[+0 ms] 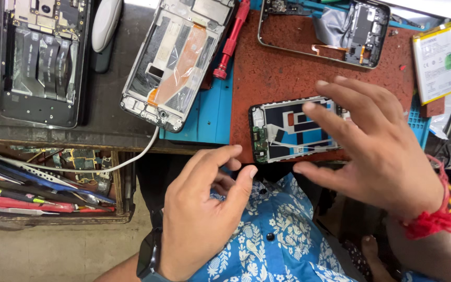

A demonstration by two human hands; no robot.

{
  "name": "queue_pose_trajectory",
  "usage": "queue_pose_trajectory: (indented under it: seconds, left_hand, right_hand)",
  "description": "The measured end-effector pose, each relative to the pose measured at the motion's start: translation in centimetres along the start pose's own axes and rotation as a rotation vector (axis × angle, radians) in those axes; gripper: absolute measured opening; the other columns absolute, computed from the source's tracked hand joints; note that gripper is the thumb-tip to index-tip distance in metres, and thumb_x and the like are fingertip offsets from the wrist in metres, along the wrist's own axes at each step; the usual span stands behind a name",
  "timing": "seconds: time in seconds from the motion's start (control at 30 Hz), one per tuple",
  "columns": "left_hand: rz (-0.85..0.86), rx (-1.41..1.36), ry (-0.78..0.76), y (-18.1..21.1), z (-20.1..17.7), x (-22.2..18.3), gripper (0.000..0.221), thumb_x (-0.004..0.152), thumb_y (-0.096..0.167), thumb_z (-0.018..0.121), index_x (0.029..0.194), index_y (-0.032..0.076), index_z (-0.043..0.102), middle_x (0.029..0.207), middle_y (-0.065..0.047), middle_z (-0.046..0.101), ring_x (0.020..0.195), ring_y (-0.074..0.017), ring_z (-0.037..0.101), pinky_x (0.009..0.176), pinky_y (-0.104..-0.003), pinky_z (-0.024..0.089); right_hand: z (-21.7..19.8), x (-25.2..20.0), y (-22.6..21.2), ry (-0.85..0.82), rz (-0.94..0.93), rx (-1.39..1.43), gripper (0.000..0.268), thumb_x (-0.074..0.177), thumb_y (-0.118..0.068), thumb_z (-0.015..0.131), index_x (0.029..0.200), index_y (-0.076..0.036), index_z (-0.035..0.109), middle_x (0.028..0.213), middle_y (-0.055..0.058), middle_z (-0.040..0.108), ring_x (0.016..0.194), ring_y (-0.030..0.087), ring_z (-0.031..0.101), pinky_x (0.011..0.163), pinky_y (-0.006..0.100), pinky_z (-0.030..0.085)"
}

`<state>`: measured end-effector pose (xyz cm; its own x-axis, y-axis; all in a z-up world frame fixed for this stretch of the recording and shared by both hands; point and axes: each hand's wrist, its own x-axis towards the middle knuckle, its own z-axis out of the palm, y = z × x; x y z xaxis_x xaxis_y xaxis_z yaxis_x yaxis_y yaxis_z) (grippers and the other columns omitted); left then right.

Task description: The person is repairing a mobile phone by hand using tweezers to manipulate small internal components and applying glue from a tube to the frame.

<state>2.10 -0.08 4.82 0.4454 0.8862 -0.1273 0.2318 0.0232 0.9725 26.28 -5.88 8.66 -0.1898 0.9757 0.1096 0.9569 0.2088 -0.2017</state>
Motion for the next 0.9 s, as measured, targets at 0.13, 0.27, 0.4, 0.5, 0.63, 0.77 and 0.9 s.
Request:
queue_pose_trajectory:
  seconds: [0.13,0.27,0.4,0.5,0.63,0.77,0.9]
  left_hand:
    - [0.040,-0.055,0.004,0.2,0.0,0.0,0.040,0.089,0.008,0.077,0.126,-0.001,0.065,0.107,-0.010,0.071,0.076,-0.0106,0.073,0.066,-0.023,0.060]
    - [0.099,-0.072,0.018,0.4,0.0,0.2,0.051,0.092,0.006,0.075,0.138,-0.003,0.058,0.124,-0.014,0.066,0.092,-0.0144,0.072,0.079,-0.026,0.062]
    - [0.085,-0.233,-0.022,0.3,0.3,0.1,0.057,0.095,0.004,0.071,0.147,-0.005,0.049,0.141,-0.016,0.056,0.115,-0.0195,0.069,0.096,-0.031,0.060]
    - [0.027,-0.428,-0.085,-0.1,0.9,-0.5,0.058,0.097,0.002,0.068,0.150,-0.005,0.045,0.147,-0.017,0.053,0.125,-0.0220,0.065,0.106,-0.034,0.057]
    - [-0.070,-0.568,-0.154,-0.9,1.5,-1.1,0.055,0.098,0.000,0.065,0.149,-0.006,0.047,0.146,-0.018,0.057,0.125,-0.0221,0.064,0.107,-0.034,0.055]
    - [-0.208,-0.698,-0.205,-1.5,2.3,-1.0,0.053,0.096,-0.002,0.063,0.147,-0.008,0.050,0.139,-0.019,0.063,0.122,-0.0217,0.065,0.105,-0.034,0.054]
    - [-0.267,-0.756,-0.295,-1.2,3.2,-0.7,0.054,0.096,-0.002,0.062,0.148,-0.007,0.047,0.140,-0.018,0.062,0.124,-0.0210,0.065,0.105,-0.033,0.053]
  right_hand:
    - [-0.1,0.6,0.6,-0.055,0.007,0.019,0.078,0.067,-0.037,0.088,0.134,-0.006,0.060,0.135,0.016,0.061,0.134,0.038,0.053,0.114,0.054,0.040]
    - [-0.2,0.4,1.1,-0.038,0.002,0.074,0.078,0.067,-0.038,0.089,0.133,-0.007,0.060,0.131,0.014,0.063,0.129,0.035,0.056,0.115,0.055,0.040]
    - [-1.0,-1.1,2.1,-0.022,0.002,-0.008,0.082,0.061,-0.038,0.091,0.129,-0.003,0.062,0.129,0.017,0.064,0.125,0.037,0.059,0.113,0.055,0.041]
    - [-3.0,-4.1,3.8,-0.009,0.014,-0.037,0.088,0.057,-0.037,0.093,0.128,0.000,0.057,0.129,0.019,0.064,0.121,0.035,0.064,0.110,0.051,0.044]
    - [-3.5,-9.8,6.8,0.059,0.243,0.136,0.096,0.063,-0.029,0.091,0.143,0.001,0.047,0.135,0.023,0.057,0.119,0.031,0.062,0.107,0.037,0.051]
    - [-2.9,-12.6,9.6,0.094,0.322,0.167,0.100,0.062,-0.026,0.089,0.147,0.001,0.044,0.132,0.024,0.054,0.119,0.030,0.062,0.108,0.036,0.050]
    - [-3.7,-10.6,6.6,0.024,0.285,0.021,0.089,0.062,-0.031,0.092,0.135,0.001,0.052,0.132,0.022,0.060,0.120,0.029,0.064,0.108,0.039,0.052]
